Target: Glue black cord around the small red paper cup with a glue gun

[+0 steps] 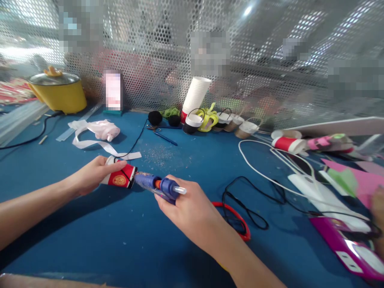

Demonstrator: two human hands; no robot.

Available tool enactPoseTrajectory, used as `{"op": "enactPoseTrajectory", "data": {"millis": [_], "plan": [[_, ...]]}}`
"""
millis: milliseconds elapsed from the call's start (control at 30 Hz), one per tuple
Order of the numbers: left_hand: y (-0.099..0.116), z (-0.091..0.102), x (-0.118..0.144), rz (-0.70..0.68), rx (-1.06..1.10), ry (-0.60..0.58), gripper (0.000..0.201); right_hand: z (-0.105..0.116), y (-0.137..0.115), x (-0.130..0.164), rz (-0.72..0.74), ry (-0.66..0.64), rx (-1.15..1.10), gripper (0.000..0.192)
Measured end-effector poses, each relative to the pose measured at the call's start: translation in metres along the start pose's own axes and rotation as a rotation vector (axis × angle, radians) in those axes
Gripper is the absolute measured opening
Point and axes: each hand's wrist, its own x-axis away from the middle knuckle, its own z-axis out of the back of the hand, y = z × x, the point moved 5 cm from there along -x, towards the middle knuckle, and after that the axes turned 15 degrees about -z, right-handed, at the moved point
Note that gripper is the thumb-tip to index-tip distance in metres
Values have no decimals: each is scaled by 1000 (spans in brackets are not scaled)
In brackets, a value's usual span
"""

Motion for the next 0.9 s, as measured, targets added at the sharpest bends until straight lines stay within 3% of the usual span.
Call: {"op": "enactPoseTrajectory", "data": {"millis": [900], "plan": [[-2, 1, -1, 20, 32, 7, 40, -3, -5, 1, -86, -114, -41, 14]]}}
